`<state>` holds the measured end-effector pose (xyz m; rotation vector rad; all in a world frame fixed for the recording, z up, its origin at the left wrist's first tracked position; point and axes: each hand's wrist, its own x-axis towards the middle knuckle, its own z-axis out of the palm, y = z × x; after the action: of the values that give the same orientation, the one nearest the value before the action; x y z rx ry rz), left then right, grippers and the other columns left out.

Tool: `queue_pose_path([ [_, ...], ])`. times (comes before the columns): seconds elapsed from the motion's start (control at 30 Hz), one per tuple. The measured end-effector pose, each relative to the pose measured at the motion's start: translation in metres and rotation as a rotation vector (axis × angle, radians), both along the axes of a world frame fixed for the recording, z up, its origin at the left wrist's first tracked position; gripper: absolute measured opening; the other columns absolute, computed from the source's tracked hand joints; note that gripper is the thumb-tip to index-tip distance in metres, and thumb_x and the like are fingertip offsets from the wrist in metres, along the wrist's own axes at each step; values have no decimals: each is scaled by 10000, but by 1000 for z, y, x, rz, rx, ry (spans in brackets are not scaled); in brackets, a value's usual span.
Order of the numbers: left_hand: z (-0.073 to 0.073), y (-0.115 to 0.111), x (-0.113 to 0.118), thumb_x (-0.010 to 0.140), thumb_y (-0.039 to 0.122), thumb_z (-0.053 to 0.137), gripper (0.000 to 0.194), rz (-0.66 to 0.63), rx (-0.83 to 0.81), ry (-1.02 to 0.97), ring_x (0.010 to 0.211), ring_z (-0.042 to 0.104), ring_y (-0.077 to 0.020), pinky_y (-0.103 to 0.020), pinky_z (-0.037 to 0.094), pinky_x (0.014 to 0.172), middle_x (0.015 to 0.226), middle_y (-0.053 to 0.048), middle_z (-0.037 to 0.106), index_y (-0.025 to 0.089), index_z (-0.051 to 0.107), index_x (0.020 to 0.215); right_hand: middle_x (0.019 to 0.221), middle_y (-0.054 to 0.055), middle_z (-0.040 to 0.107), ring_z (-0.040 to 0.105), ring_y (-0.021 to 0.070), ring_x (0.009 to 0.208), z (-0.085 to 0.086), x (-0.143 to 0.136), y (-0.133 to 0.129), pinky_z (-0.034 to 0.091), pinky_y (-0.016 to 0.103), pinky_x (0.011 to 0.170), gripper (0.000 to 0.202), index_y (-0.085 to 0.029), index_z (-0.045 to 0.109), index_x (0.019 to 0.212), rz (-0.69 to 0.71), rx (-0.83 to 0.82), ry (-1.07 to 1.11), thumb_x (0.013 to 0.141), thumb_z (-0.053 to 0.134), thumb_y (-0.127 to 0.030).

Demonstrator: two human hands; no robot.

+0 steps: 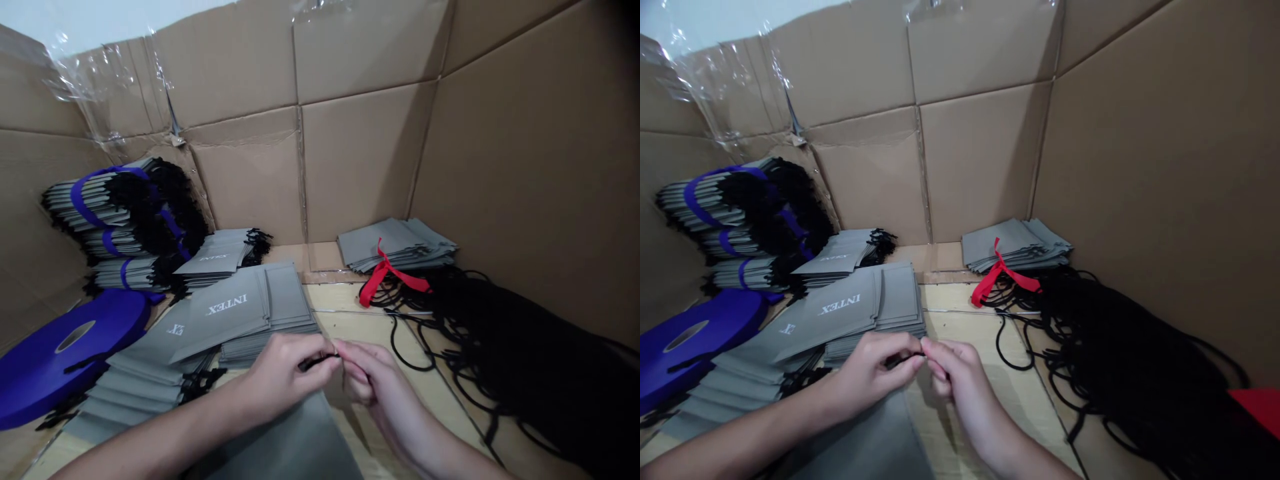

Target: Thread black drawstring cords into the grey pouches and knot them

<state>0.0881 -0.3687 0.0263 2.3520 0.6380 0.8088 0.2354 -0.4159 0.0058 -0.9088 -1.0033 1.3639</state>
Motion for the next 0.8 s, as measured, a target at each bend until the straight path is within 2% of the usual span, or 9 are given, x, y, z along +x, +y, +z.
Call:
queue_pose_path([
  [0.1,8,-2,2,810,237,558,135,58,-163,-42,595,461,-82,-157,342,564,653,16,561,127,593,741,476,-67,248,211,81,457,-2,13,9,151,255,445,498,-196,334,482,-19,219,-326,782,533,-540],
  [0.23,13,-3,1,814,245,549,136,80,-304,-49,605,487,-94,-164,359,553,663,11,586,129,613,784,472,-52,286,259,94,458,-8,23,19,191,259,457,530,-197,345,485,-70,290,-433,836,409,-589],
  [0.4,10,-4,-2,815,203,559,113,130,-103,-82,679,571,-119,-187,407,643,745,-17,661,139,653,814,476,-64,266,205,92,421,-12,30,28,151,254,430,524,-192,454,586,-174,336,-361,883,269,-583],
  [0.53,5,-3,-4,827,184,558,128,110,11,-62,738,594,-131,-197,413,695,803,-23,680,169,681,861,536,-48,353,323,114,486,-13,32,22,230,250,474,455,-191,529,803,-95,473,-562,895,277,-558],
  [0.6,3,-2,-5,832,193,557,131,121,47,-32,723,588,-133,-202,408,680,780,-23,669,175,685,856,574,-37,368,343,116,526,-12,29,18,243,251,497,411,-188,497,725,-62,501,-701,887,345,-534],
  [0.67,1,-2,-5,833,208,557,127,138,67,-10,711,581,-134,-207,402,670,760,-23,658,172,678,824,561,-46,318,306,104,515,-11,24,16,223,247,485,421,-194,396,610,-62,451,-733,880,386,-517],
  [0.73,0,-2,-5,819,225,573,113,158,61,7,704,573,-135,-210,394,661,750,-21,651,164,660,781,537,-63,259,253,91,483,-11,21,16,199,240,460,444,-204,318,578,-37,361,-637,872,393,-528],
  [0.8,0,-3,-5,801,240,587,111,183,15,24,666,548,-127,-207,379,629,721,-9,639,158,636,745,513,-76,235,217,80,452,-12,20,18,186,231,433,449,-210,304,580,5,276,-509,856,408,-549],
])
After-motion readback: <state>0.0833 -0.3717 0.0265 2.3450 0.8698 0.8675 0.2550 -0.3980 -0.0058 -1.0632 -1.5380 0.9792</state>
